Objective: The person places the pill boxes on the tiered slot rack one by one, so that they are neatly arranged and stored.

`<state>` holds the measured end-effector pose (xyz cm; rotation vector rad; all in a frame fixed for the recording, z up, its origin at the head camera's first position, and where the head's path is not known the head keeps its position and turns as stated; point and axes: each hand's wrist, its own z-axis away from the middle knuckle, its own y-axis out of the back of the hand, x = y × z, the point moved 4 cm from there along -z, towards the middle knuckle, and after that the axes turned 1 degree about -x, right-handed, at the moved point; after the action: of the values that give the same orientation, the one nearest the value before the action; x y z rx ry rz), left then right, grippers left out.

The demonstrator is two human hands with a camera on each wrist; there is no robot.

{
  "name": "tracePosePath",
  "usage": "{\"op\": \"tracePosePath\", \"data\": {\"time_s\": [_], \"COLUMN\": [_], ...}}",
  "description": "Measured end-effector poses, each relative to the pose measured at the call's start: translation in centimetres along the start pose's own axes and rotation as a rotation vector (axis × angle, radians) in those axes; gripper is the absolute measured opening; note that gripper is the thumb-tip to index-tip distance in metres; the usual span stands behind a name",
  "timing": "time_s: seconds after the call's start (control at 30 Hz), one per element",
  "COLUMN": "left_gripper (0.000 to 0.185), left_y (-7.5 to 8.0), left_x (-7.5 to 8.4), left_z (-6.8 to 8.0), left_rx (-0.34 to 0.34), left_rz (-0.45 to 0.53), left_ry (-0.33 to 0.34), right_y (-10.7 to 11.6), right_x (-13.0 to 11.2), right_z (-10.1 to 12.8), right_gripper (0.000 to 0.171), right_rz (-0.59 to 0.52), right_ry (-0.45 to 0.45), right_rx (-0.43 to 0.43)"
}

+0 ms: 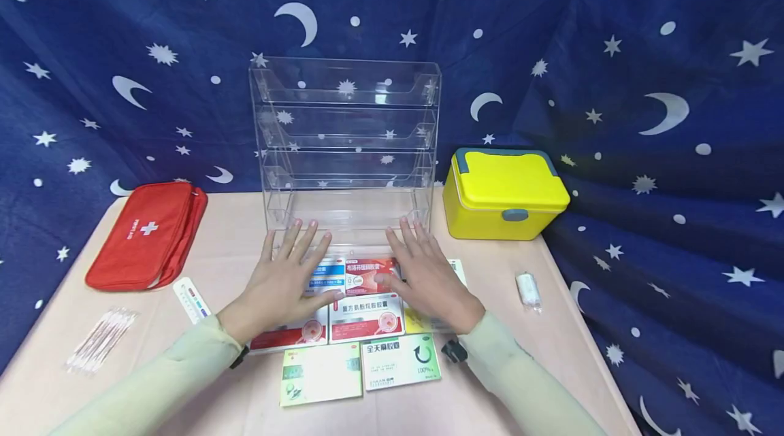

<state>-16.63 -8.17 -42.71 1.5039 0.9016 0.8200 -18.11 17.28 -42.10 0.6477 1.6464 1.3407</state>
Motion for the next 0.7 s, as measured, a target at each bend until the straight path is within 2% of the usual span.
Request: {"op": "tracePosePath", "data": {"time_s": [0.1,0.23,0.33,0.4,0.5,0.6,0.7], "left_gripper": [0.092,0.065,0.047,0.040,0.037,0.039,0.038], "left_y": [0.9,2.9,4.3,4.8,5.2,4.8,4.1], "left_x": [-0.8,-2.8,-4.8,-6.2,-8.4,-10.4,-11.7], "left_z": [-0.4,-0.9,-1.1,-1.1,-1.4,-1.7,-2.3], "left_rx": [0.104,0.319,0.480,0.550,0.576,0.520,0.450], "left_rz": [0.081,0.200,0.266,0.314,0.414,0.544,0.665], "left_ry": [0.004,0.007,0.021,0.071,0.195,0.328,0.400], "right_y": [0.6,1.1,0.9,0.6,0.1,-0.6,-1.3], "right_x": [0.5,2.4,4.8,6.7,9.6,12.0,13.6], "right_z": [0.0,-0.2,0.0,0.6,1.7,2.6,3.1], "right_gripper": [0.072,0.046,0.037,0.039,0.045,0.048,0.051], "right_rz": [-0.197,-0.565,-0.790,-0.897,-0.972,-1.002,-0.988], "right_ry": [0.017,-0.031,-0.130,-0.212,-0.345,-0.476,-0.564], "right_rx": [0.041,0.081,0.107,0.129,0.176,0.207,0.231]}}
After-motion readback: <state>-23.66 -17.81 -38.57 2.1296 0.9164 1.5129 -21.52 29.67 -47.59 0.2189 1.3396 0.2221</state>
